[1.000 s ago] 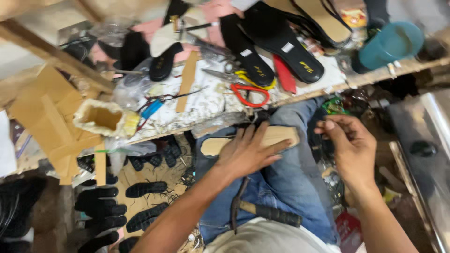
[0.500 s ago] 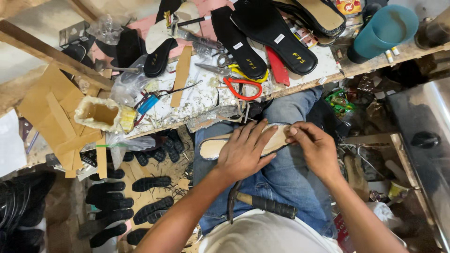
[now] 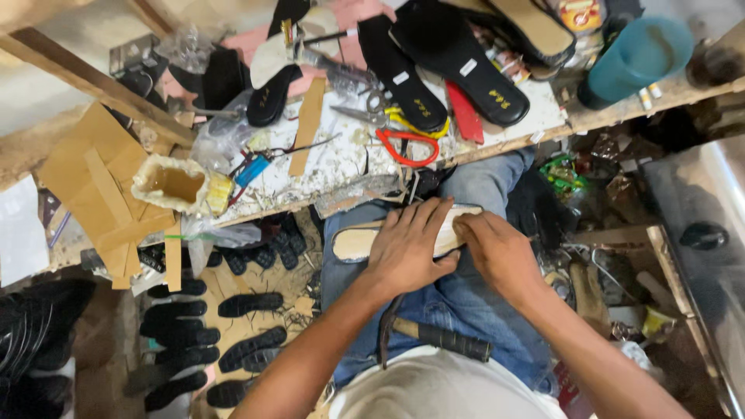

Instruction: The person assembles a shoe by attaching a black sole to a wooden shoe last. They use pliers to trim excess material, a hammer to secure the sole, and repeatedly check the fit and alignment. The person handles multiple soles and lasts, selecting and positioning them for assembly.

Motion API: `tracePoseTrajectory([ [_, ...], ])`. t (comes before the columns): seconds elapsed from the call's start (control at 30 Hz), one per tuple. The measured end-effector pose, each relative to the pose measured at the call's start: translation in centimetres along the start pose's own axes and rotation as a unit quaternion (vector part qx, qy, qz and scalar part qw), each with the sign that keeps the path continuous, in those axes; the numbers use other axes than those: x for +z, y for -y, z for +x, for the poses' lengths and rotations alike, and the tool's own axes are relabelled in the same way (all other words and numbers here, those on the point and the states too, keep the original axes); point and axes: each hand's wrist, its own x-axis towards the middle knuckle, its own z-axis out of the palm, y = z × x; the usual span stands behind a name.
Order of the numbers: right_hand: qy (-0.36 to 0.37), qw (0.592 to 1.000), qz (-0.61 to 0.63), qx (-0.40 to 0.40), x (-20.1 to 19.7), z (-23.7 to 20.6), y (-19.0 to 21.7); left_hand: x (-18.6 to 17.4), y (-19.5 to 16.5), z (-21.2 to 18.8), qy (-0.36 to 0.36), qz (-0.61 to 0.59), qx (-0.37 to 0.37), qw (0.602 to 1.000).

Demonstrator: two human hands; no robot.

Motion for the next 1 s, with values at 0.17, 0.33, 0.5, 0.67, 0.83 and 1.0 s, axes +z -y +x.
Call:
tracePoseTrajectory([
  [0.17,0.117,0.992,0.04,0.038,-1.6,-3.3,4.8,0.6,-0.2,0.2,-0.037,0.072,0.031,0.996],
  [0.33,0.274,0.957,0.095,0.013,-2.2,-5.1,6.6,1.1,-0.4,-0.1,-0.038,0.098,0.043,0.994],
  [0.5,0.355,0.932,0.032,-0.065,-1.1,-5.4,6.7,1.0,-0.3,0.2,-0.043,0.123,0.053,0.99],
  [0.67,0.409,0.91,0.067,0.027,-2.0,-6.2,5.9,0.6,0.0,0.4,-0.006,0.094,0.055,0.994],
  [0.83,0.279,0.907,0.264,0.173,-7.3,-6.5,3.7,0.2,0.4,0.5,-0.013,0.104,0.068,0.992],
  [1.0,0.003,0.97,0.166,0.179,-8.8,-7.8,3.3,0.5,-0.1,0.5,0.002,0.101,0.047,0.994],
])
